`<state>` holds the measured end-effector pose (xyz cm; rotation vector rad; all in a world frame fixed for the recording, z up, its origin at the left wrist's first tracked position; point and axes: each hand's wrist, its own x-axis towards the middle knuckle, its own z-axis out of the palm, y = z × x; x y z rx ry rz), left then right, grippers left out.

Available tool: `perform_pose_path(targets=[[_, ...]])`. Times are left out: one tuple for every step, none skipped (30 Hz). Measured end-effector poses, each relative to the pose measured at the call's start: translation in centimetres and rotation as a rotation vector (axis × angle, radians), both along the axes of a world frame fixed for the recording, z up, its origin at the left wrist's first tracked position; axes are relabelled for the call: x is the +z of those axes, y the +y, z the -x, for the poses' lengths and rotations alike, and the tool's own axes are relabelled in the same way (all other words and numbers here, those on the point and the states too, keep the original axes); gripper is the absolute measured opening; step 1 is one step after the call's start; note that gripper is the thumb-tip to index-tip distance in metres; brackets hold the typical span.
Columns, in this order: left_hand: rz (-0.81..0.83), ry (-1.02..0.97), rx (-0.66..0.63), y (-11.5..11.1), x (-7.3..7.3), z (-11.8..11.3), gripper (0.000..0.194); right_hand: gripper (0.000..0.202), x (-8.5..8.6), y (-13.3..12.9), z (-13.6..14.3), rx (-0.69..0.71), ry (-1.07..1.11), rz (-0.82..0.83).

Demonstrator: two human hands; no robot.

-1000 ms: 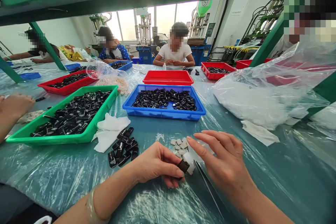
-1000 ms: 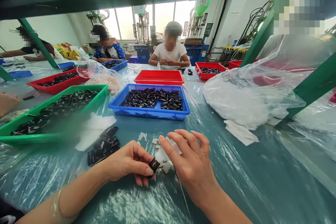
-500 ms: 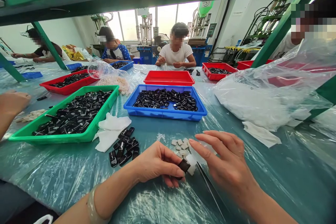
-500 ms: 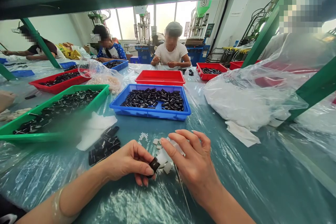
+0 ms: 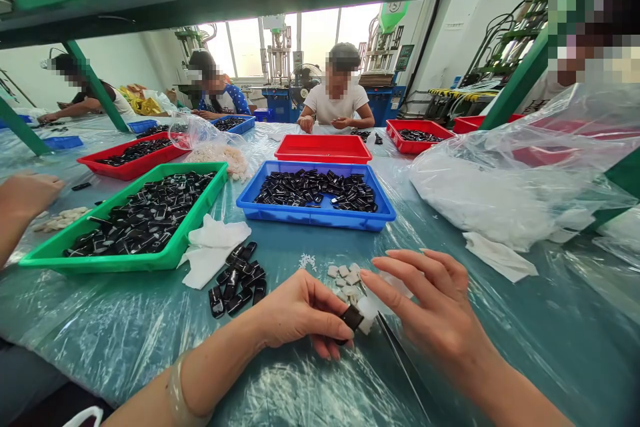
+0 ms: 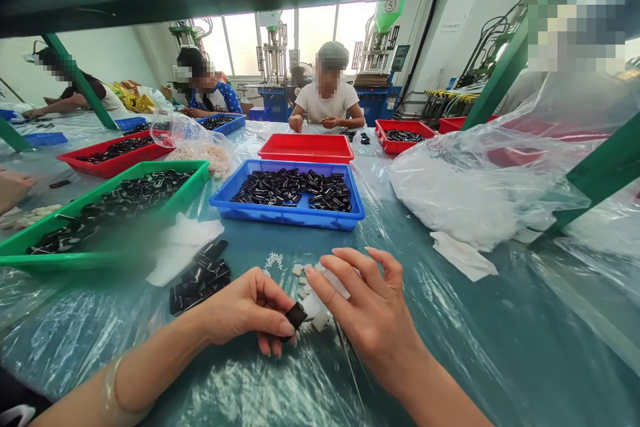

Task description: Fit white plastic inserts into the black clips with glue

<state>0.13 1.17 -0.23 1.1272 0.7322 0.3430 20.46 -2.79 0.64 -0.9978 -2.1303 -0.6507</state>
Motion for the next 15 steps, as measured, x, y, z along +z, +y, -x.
perform_pose_path(targets=[[0.004,-0.001,-0.005,-0.02,-0.03,-0.04,0.020,0.025,-0.03,-0.03,0.02,-0.004,-0.001,-0.004],[0.008,0.000,-0.010,-0.04,-0.07,-0.09,0.019,0.024,-0.07,-0.06,0.05,-0.010,-0.001,-0.005],[0.013,0.003,-0.018,-0.07,-0.10,-0.15,0.019,0.025,-0.11,-0.09,0.09,-0.016,0.002,-0.008],[0.017,0.008,-0.025,-0.10,-0.12,-0.20,0.019,0.025,-0.15,-0.11,0.14,-0.020,0.003,-0.008],[0.020,0.012,-0.031,-0.12,-0.13,-0.24,0.019,0.025,-0.18,-0.13,0.19,-0.023,0.003,-0.007],[0.022,0.015,-0.033,-0.14,-0.13,-0.27,0.019,0.026,-0.21,-0.13,0.24,-0.023,0.003,-0.006],[0.021,0.017,-0.034,-0.15,-0.12,-0.28,0.019,0.026,-0.24,-0.13,0.28,-0.021,0.003,-0.009],[0.019,0.017,-0.032,-0.15,-0.11,-0.28,0.018,0.026,-0.26,-0.12,0.29,-0.018,0.006,-0.011],[0.017,0.016,-0.028,-0.14,-0.10,-0.26,0.019,0.026,-0.27,-0.11,0.28,-0.014,0.006,-0.009],[0.014,0.014,-0.022,-0.12,-0.09,-0.23,0.019,0.025,-0.26,-0.10,0.25,-0.010,0.006,-0.005],[0.012,0.014,-0.017,-0.09,-0.09,-0.19,0.020,0.025,-0.24,-0.09,0.20,-0.007,0.004,-0.002],[0.010,0.013,-0.013,-0.06,-0.10,-0.15,0.021,0.025,-0.21,-0.08,0.14,-0.006,0.002,0.000],[0.007,0.014,-0.008,-0.02,-0.11,-0.12,0.021,0.024,-0.17,-0.07,0.07,-0.005,-0.002,0.003],[0.006,0.014,-0.003,0.01,-0.13,-0.09,0.022,0.024,-0.13,-0.06,0.00,-0.003,-0.006,0.004],[0.005,0.013,0.000,0.03,-0.14,-0.07,0.022,0.024,-0.09,-0.04,-0.05,-0.002,-0.006,0.005]])
